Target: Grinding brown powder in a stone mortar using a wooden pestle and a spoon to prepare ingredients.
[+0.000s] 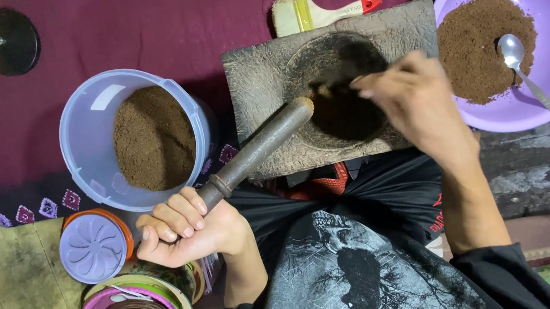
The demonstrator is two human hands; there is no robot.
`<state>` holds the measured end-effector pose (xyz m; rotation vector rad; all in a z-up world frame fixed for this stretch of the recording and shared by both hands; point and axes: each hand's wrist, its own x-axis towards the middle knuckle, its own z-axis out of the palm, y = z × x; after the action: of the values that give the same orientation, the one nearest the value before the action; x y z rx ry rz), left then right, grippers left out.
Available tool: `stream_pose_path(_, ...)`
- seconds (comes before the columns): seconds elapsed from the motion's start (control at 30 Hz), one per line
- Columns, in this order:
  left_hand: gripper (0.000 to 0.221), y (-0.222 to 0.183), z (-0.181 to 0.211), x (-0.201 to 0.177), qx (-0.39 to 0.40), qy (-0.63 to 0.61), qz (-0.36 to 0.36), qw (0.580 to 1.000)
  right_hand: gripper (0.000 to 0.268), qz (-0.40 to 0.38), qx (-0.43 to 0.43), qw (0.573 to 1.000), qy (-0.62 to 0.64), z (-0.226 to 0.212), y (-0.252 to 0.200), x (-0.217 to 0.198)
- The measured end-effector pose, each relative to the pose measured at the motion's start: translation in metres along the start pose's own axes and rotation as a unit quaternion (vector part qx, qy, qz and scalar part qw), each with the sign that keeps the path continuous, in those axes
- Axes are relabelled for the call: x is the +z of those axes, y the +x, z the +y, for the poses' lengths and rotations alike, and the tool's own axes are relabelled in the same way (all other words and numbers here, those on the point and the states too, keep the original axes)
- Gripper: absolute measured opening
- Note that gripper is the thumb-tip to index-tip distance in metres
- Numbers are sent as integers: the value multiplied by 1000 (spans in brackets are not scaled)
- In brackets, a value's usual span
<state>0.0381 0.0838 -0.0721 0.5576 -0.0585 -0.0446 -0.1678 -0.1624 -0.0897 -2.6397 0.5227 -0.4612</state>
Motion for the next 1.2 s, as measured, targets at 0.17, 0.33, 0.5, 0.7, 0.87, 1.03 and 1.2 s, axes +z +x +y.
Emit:
stream_pose_path(0.17,28,0,1,-1,-9,-7,7,1000,16,-50,24,997,-58,-14,-9,-13)
stream_pose_path(0.33,33,4,1,-19,-24,-3,-35,999,5,40,51,997,-46,-16,-9,-4)
stream_pose_path(0.5,35,2,0,-3,-17,-10,-17,1000,12,226,180,949,125,-37,-29,-18)
stream_pose_path(0.7,38,-24,-11,-1,-39,-8,50,998,14,381,219,841,317,-34,-63,-4)
stream_pose_path(0.87,38,-25,-20,-5,-48,-19,56,997,29,372,226,826,357,-39,-61,-6)
stream_pose_path(1.03,40,-16,-29,-17,-41,13,73,996,32,345,195,866,306,-54,-66,-2)
stream_pose_path(1.2,42,-20,-43,-20,-5,15,84,996,25,340,123,932,31,-62,-83,17)
